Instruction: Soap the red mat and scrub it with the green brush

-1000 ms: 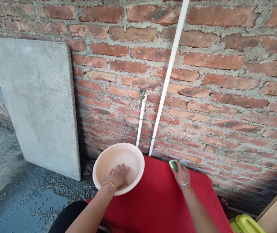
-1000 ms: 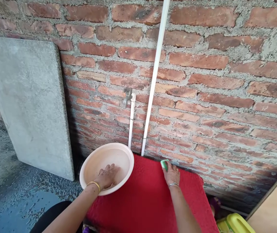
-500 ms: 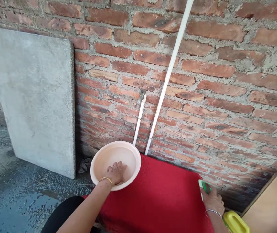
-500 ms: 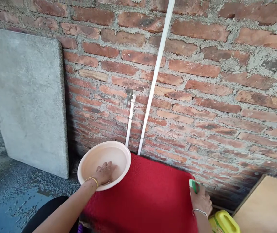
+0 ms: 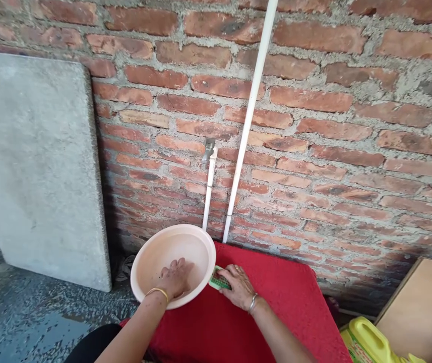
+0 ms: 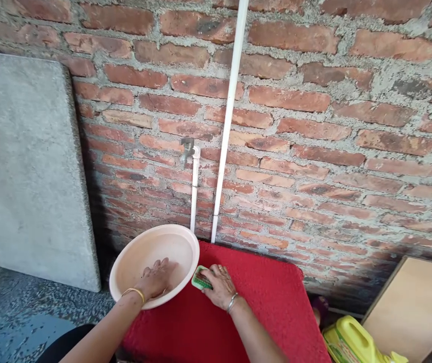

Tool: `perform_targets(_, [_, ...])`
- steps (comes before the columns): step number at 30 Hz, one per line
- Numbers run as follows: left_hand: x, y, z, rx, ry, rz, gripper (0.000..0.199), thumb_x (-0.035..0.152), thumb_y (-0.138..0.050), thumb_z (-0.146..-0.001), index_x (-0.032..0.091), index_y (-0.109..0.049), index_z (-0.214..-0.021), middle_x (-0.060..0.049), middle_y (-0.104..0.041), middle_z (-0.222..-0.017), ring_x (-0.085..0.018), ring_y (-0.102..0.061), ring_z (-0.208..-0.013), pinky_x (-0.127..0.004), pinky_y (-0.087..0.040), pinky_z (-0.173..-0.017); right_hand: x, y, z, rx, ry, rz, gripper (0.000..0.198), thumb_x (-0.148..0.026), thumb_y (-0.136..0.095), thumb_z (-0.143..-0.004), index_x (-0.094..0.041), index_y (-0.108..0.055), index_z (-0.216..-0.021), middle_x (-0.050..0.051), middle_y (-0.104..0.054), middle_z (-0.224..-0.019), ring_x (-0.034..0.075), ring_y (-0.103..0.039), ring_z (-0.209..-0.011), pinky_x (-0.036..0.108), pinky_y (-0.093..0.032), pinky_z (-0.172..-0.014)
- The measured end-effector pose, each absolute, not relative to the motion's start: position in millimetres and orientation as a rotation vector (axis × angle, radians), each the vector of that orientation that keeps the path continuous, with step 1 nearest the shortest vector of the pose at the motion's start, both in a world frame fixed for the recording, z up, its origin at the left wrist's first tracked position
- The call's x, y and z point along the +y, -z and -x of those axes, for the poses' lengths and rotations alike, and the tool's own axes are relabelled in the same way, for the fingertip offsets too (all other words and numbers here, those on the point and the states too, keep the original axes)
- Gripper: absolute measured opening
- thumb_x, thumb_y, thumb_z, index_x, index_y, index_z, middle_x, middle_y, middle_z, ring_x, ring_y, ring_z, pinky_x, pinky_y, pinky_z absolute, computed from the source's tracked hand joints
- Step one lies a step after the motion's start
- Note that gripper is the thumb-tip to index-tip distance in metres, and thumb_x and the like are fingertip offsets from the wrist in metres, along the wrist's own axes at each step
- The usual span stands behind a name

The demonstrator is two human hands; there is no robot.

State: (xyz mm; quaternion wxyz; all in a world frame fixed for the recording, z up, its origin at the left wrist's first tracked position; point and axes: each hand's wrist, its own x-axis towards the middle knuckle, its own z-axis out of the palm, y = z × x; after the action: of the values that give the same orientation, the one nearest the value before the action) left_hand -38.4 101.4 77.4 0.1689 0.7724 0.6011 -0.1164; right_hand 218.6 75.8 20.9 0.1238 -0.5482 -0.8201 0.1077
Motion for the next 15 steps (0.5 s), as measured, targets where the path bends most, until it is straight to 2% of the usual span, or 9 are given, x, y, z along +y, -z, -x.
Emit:
perform_targets(4, [104.2, -68.6, 39.9, 1.706, 0.356, -2.2, 0.073, 0.025, -0.055, -0.082, 0.028, -0.041, -0.153, -0.017, -0.036, -0.158, -0.038, -0.037, -0.14, -0.061, -0.04, -0.103, 105.7, -20.2, -241.3, -2.212, -0.223, 1.844, 0.051, -0.033, -0.069, -0.086, -0.037, -0.059, -0.135, 0.002, -0.063, -0.125, 0.022, -0.056, -0.117, 0.033, -0.04, -0.103])
perform_targets(9, [107.9, -55.0, 44.3, 1.705, 0.344, -2.218, 0.072, 0.025, -0.054, -0.083, 0.029, -0.04, -0.154, -0.016, -0.032, -0.162, -0.039, -0.034, -0.143, -0.063, -0.037, -0.106, 130.9, -20.4, -319.8, -1.84, -0.078, 2.232, 0.049, -0.037, -0.061, -0.091, -0.032, -0.056, -0.14, 0.009, -0.062, -0.127, 0.026, -0.058, -0.117, 0.039, -0.042, -0.101])
perform_targets(15, [109.8, -53.3, 44.2, 1.719, 0.371, -2.213, 0.071, 0.026, -0.053, -0.085, 0.029, -0.039, -0.155, -0.017, -0.031, -0.163, -0.039, -0.033, -0.145, -0.062, -0.038, -0.106, 83.5, -21.7, -443.2, -1.273, 0.08, 2.59, 0.051, -0.045, -0.052, -0.094, -0.022, -0.056, -0.139, 0.019, -0.066, -0.117, 0.032, -0.066, -0.107, 0.046, -0.049, -0.092])
